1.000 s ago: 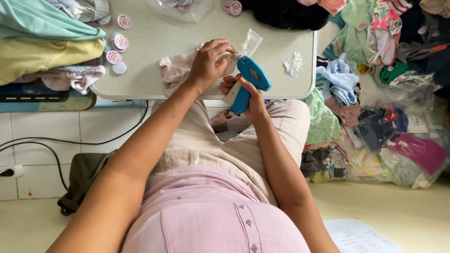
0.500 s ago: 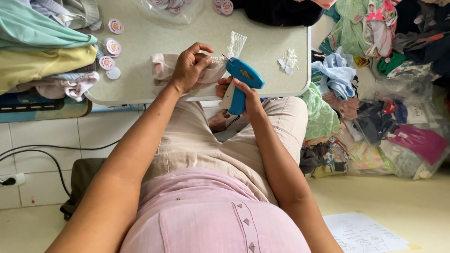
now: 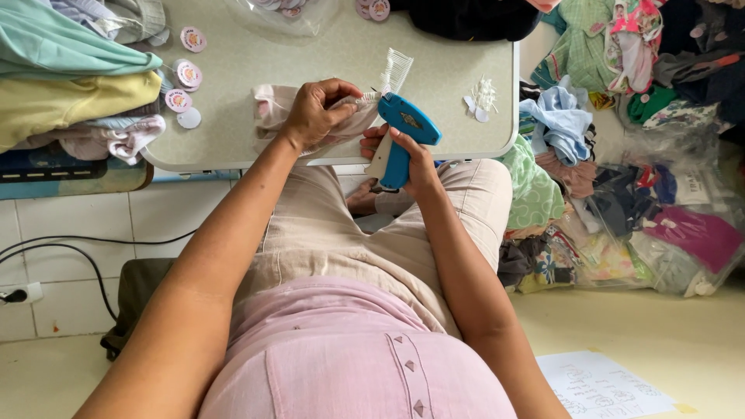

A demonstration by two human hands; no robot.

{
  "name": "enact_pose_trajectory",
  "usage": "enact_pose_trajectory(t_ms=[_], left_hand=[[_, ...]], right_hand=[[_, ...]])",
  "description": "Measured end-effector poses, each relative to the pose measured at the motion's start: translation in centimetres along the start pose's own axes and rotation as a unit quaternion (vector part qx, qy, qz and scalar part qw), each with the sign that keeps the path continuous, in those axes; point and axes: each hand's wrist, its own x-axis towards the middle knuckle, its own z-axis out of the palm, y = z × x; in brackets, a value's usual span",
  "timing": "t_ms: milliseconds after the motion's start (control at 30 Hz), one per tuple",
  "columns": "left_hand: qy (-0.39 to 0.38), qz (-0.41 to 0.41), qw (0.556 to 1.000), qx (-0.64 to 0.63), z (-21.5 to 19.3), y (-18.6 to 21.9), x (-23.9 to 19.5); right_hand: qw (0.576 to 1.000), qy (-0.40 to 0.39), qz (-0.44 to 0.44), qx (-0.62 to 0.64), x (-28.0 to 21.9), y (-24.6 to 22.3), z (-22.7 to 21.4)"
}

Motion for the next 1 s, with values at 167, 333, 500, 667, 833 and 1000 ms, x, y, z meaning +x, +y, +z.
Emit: enact_pose_trajectory(t_ms=[167, 333, 500, 667, 833, 1000], left_hand=[[0.012, 0.016, 1.000, 0.022, 0.4, 0.8, 0.0], [0.021, 0.006, 0.999, 0.036, 0.4, 0.9, -0.1], [0.013, -0.026, 0.999, -0.036, 0.5, 0.8, -0.1], [0.012, -0.043, 0.998, -0.035, 0.5, 0.4, -0.1], [0.024, -0.032, 0.999, -0.012, 0.6, -0.6, 0.0], [0.030, -0.061, 0.998, -0.005, 0.4, -0.7, 0.3]], right_hand=[[1.000, -0.015, -0.011, 0.004, 0.0, -0.1, -0.1], [1.000, -0.019, -0.016, 0.006, 0.0, 0.0, 0.0], [1.000, -0.018, -0.020, 0.005, -0.2, -0.1, 0.1], [1.000, -0.011, -0.016, -0.002, -0.3, -0.3, 0.3], [1.000, -0.017, -0.010, -0.003, -0.1, 0.1, 0.0], [0.998, -0.043, -0.047, 0.009, 0.5, 1.0, -1.1]])
